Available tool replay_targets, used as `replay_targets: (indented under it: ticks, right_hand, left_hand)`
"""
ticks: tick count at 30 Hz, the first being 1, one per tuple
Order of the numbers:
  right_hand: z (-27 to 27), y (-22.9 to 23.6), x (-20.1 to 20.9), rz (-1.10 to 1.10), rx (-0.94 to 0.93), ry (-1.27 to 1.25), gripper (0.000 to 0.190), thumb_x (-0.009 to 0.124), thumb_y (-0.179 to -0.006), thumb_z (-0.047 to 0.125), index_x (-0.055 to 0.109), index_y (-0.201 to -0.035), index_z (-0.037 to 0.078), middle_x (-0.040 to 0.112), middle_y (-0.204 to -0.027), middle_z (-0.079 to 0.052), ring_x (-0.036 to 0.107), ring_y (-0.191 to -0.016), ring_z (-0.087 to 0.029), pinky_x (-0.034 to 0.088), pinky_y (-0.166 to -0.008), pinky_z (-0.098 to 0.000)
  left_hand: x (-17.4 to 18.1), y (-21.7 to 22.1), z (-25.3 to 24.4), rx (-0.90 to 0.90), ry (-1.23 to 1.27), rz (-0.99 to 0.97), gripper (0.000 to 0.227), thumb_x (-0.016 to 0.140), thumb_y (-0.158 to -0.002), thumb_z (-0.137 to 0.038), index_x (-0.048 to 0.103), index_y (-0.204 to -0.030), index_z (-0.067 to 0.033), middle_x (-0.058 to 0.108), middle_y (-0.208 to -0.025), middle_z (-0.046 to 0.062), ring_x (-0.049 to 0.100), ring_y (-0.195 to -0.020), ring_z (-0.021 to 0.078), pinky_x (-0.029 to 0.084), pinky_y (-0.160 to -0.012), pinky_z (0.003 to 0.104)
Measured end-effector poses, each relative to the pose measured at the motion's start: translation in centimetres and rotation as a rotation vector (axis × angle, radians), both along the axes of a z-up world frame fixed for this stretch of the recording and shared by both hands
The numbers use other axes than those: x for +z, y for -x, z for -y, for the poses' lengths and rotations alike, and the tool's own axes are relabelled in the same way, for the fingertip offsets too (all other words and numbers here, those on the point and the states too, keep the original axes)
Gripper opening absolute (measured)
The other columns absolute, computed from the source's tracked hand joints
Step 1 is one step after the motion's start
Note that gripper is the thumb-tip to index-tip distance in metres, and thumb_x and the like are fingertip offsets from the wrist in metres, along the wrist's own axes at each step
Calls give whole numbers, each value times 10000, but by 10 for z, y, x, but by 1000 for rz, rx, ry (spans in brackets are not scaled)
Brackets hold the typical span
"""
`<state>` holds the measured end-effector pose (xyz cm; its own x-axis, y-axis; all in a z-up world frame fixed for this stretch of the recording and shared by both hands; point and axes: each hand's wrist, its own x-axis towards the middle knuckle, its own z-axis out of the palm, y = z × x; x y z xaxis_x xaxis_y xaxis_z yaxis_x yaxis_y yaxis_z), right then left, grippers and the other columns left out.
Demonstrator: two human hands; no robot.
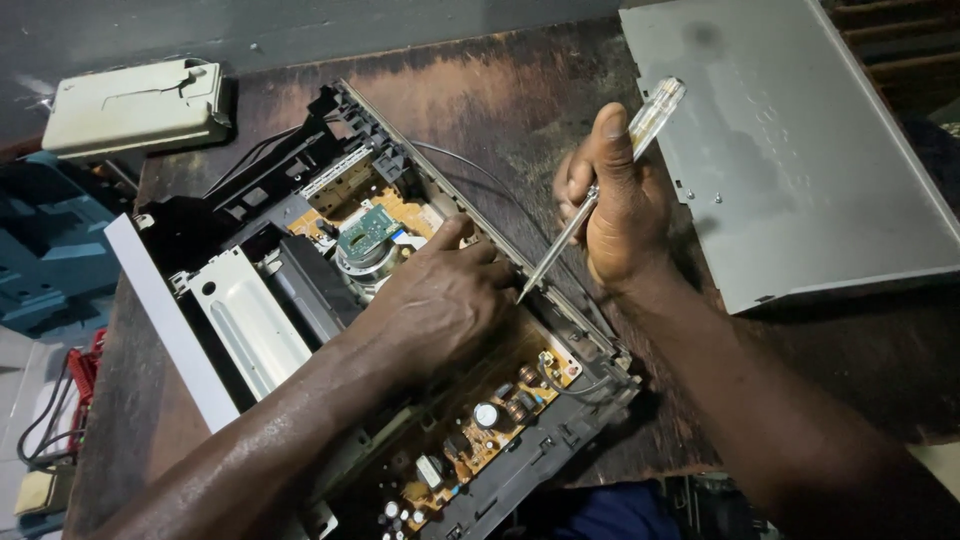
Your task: Repairing and adjusting the internal mechanical components of a VCR using a screwdriver.
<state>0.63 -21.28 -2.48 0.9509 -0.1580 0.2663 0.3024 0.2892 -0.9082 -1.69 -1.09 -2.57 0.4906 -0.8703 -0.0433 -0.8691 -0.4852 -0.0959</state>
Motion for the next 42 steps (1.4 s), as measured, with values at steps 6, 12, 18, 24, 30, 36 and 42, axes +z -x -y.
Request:
replay_targets:
  ticks: [6,12,18,24,30,36,42]
  right_hand:
    - [0,-3,-7,-55,30,-36,599,530,-947,680,512,-647,162,449,-581,-26,380,-425,-110,317,-355,-256]
    - [0,-2,-5,-78,39,-59,595,559,-931,680,507,-633,168,445,-575,-16,371,-416,-101,313,-352,-254]
    - [1,-3,-5,-69,9,-38,596,546,-934,696,498,-637,181,445,-567,-11,412,-437,-97,335,-385,-248]
    - [-2,-4,-4,-34,-21,-18,604,547,-956,669,493,-625,167,444,-550,-41,389,-381,-116,295,-330,-263]
    - [1,-3,-3,-63,-29,-29,600,532,-950,696,491,-654,175,464,-563,-29,420,-411,-117,361,-389,-264]
    - [6,-6,-6,-103,-10,-34,624,527,-921,727,486,-650,167,452,-571,-39,417,-424,-132,361,-395,-282]
    - [-1,-2,-6,-1,-3,-1,607,532,-981,680,491,-663,164,449,-564,-45,430,-434,-129,371,-402,-270]
  left_hand:
    - [-5,-4,2,-101,106,64,392,535,-1050,-238,622,-671,-185,618,-740,4,576,-736,232,415,-970,487]
    - [8,4,8,29,-120,-77,439,458,-1107,-335,581,-695,-244,634,-755,-61,619,-754,174,372,-1108,506]
    - [-5,3,7,-29,-60,98,360,561,-1081,-262,671,-742,-210,634,-771,-26,606,-717,215,404,-1041,490]
    - [-2,9,10,18,-122,94,419,467,-1125,-264,625,-745,-183,676,-817,8,640,-775,210,372,-1166,536]
    - [24,8,0,18,110,-99,327,518,-1054,-255,744,-831,-174,732,-963,30,675,-1074,298,253,-1258,692]
    - [57,-23,-72,241,329,41,364,774,-911,-162,779,-1272,-210,764,-1238,36,668,-1143,265,442,-1080,516]
    - [55,-39,-94,490,336,-363,282,732,-955,-227,715,-1224,-142,652,-1169,68,666,-864,215,582,-666,340]
